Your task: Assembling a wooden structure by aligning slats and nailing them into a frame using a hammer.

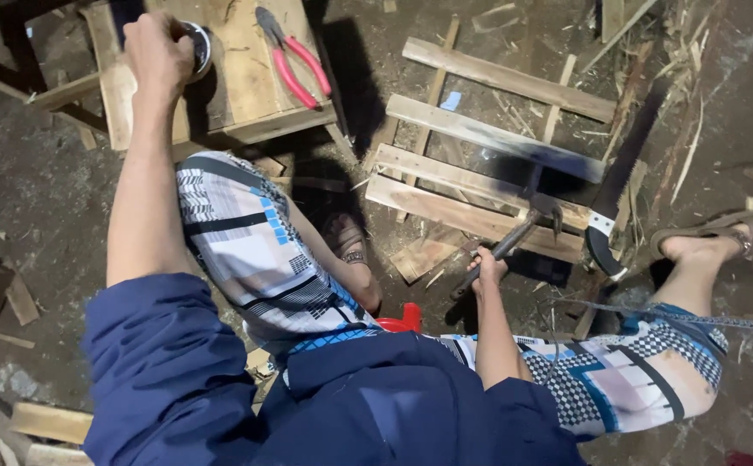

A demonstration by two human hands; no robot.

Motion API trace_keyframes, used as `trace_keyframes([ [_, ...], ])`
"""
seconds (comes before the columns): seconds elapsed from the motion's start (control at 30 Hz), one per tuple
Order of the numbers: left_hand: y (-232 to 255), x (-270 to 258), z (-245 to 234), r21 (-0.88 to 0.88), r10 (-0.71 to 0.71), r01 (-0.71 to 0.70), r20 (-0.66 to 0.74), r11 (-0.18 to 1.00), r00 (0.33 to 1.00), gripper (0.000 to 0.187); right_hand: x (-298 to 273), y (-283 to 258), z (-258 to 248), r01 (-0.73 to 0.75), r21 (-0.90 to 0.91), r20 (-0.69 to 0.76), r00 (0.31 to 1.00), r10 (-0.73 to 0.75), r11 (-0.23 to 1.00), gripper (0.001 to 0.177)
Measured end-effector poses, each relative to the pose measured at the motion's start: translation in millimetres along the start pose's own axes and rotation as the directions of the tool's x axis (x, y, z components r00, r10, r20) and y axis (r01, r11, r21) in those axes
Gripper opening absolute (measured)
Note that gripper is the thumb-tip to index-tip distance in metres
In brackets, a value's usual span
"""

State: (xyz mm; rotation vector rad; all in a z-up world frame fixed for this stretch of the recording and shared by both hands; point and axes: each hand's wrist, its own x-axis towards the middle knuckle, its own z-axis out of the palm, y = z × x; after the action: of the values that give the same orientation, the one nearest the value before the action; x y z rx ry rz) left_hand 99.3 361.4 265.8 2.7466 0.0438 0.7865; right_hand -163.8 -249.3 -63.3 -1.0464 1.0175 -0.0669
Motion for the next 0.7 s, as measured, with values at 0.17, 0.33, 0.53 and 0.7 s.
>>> trace_keyframes([
  [0.17, 1.9, -3.8, -7.2, -0.077, 0.062, -0.066, -0.048, 0.995, 0.997, 0.015, 0.3, -1.0, 1.1, -0.020, -0.006, -0.002, 1.000, 0.020, 1.000, 0.012],
  [0.33, 2.9, -6.8, -12.9, -0.153, 0.060, -0.069, -0.064, 0.986, 0.996, 0.012, -4.5, -4.5, 2.4, -0.025, 0.003, -0.004, 1.000, 0.025, 1.000, 0.011],
  [0.53, 4.0, -6.9, -16.6, -0.075, -0.009, 0.005, -0.047, 0.997, 0.999, 0.025, 10.5, 5.3, -3.5, 0.005, -0.023, 0.013, 1.000, -0.005, 1.000, 0.014],
  [0.7, 5.9, -4.9, -11.3, 0.220, 0.101, -0.080, -0.084, 0.972, 0.991, 0.028, 1.6, -1.4, 0.1, -0.001, -0.008, 0.014, 1.000, 0.002, 1.000, 0.013],
])
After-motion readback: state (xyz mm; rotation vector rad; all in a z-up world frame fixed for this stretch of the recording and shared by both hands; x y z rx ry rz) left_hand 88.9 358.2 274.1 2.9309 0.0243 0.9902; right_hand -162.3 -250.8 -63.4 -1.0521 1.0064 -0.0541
